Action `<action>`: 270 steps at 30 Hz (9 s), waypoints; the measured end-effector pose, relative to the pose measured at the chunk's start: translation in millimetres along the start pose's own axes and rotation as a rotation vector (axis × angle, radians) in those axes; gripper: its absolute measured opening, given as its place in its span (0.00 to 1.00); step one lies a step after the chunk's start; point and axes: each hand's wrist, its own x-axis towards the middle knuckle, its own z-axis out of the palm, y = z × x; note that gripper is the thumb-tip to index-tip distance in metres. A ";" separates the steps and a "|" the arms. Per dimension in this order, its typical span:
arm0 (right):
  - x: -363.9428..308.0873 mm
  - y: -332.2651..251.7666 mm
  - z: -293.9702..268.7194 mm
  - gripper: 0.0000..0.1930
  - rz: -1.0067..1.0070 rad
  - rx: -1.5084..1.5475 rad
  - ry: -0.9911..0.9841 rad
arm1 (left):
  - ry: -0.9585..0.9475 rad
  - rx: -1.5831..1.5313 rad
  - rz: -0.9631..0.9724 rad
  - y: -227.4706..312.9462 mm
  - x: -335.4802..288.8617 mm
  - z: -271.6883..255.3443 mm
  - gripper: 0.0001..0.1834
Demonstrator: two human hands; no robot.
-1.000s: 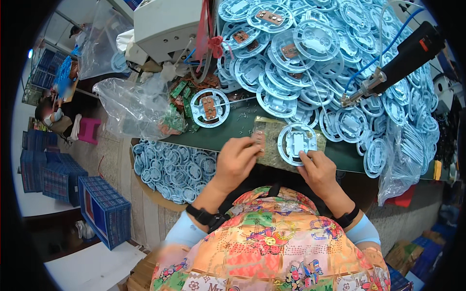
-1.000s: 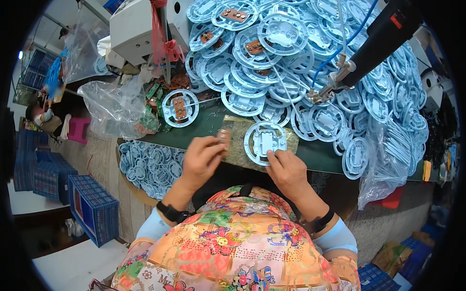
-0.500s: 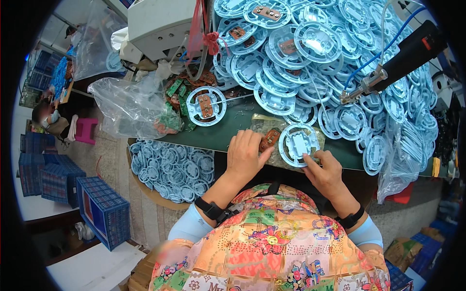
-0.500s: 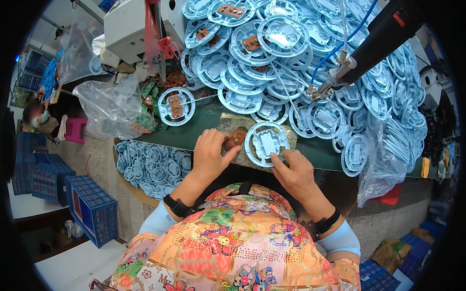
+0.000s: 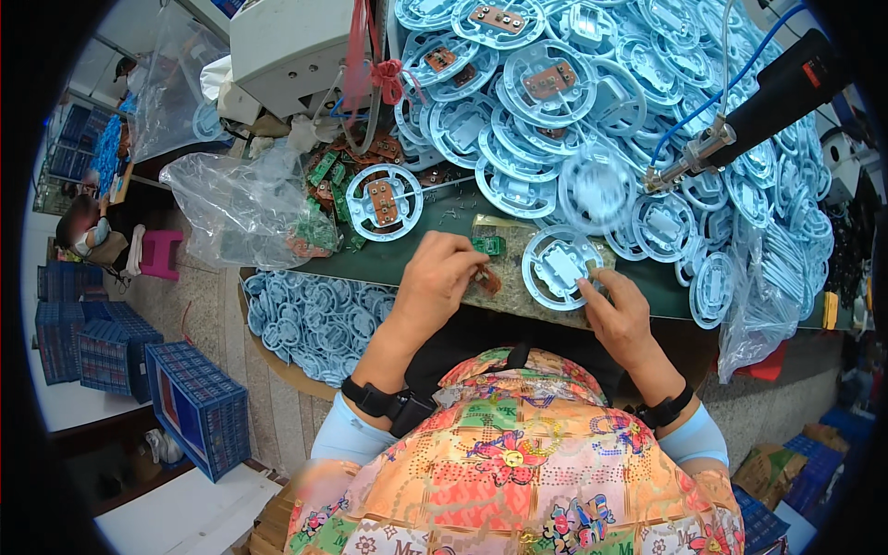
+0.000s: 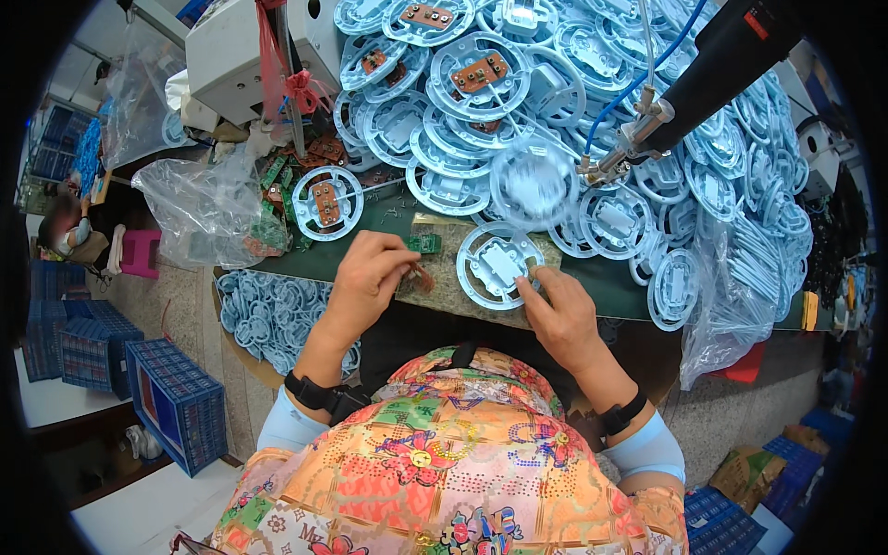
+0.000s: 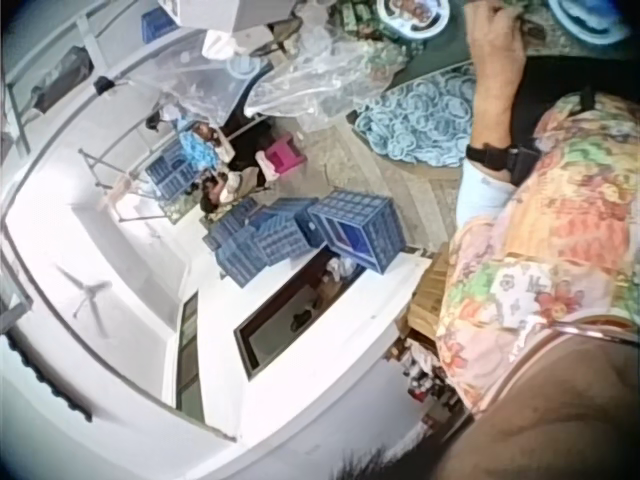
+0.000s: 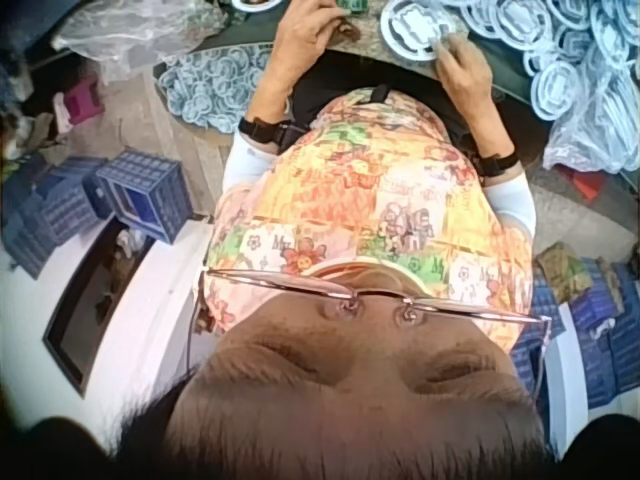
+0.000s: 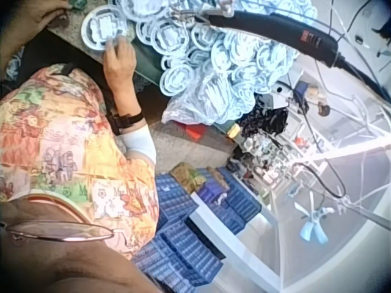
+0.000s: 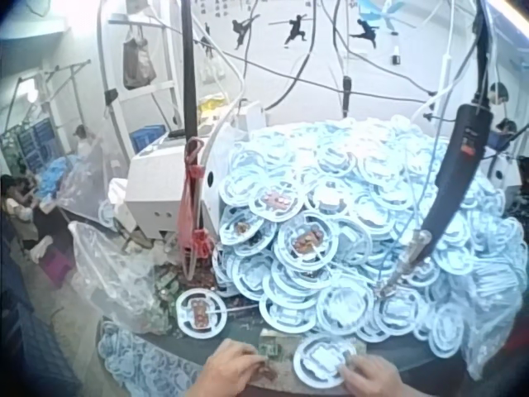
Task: Assembling small electronic components into circular plastic housings using an electric screwdriver.
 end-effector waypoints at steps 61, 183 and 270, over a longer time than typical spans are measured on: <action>11.1 -5.3 2.4 0.17 -0.043 0.028 -0.058 | 0.066 0.104 0.030 8.8 -27.2 24.5 0.10; -163.7 307.0 -239.6 0.05 0.577 -0.820 -0.263 | -0.243 -0.037 0.032 26.6 -10.4 45.3 0.18; 141.5 92.8 -133.1 0.21 0.237 0.845 0.629 | -0.242 -0.137 0.129 24.1 -7.9 38.3 0.38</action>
